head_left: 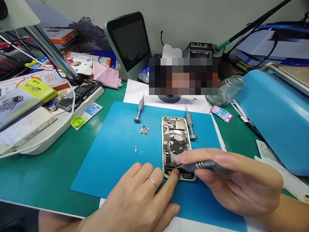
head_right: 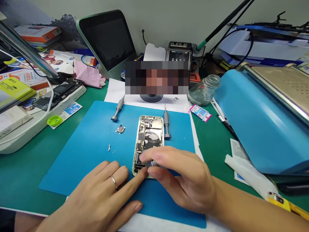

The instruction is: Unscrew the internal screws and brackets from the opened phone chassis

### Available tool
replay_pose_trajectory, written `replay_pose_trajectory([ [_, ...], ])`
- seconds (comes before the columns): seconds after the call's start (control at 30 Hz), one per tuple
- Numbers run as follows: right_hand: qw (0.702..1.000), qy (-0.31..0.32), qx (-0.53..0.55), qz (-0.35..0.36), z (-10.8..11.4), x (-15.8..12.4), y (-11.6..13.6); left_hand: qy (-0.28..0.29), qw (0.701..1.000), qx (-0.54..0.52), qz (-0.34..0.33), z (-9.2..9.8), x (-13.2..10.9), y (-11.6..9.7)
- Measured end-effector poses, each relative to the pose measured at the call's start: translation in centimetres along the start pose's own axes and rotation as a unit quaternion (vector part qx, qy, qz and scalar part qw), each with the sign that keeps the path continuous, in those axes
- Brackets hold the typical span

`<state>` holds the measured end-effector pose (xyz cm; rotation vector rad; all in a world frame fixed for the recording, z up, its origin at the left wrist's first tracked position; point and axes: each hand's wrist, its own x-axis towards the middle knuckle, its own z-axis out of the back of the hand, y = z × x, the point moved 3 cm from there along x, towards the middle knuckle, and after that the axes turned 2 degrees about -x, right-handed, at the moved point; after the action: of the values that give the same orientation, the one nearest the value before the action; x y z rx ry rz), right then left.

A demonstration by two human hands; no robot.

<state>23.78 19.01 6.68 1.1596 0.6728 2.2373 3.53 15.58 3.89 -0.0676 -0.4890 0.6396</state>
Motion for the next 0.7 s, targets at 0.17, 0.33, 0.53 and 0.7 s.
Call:
replay_pose_trajectory([
  [0.17, 1.000, 0.011, 0.010, -0.011, 0.26, -0.10, -0.24, 0.000, 1.000, -0.001, 0.004, -0.13, -0.13, 0.07],
  [0.33, 1.000, -0.007, -0.004, -0.015, 0.31, -0.12, -0.34, 0.019, 1.000, -0.010, 0.008, -0.13, -0.43, 0.06],
  [0.53, 0.999, 0.030, -0.014, -0.029, 0.55, -0.53, -0.84, 0.032, 0.999, -0.013, 0.013, -0.09, -0.48, 0.09],
  [0.7, 0.993, 0.094, -0.064, -0.007, 0.52, -0.21, -0.86, 0.030, 0.999, -0.012, 0.012, -0.12, -0.38, 0.09],
])
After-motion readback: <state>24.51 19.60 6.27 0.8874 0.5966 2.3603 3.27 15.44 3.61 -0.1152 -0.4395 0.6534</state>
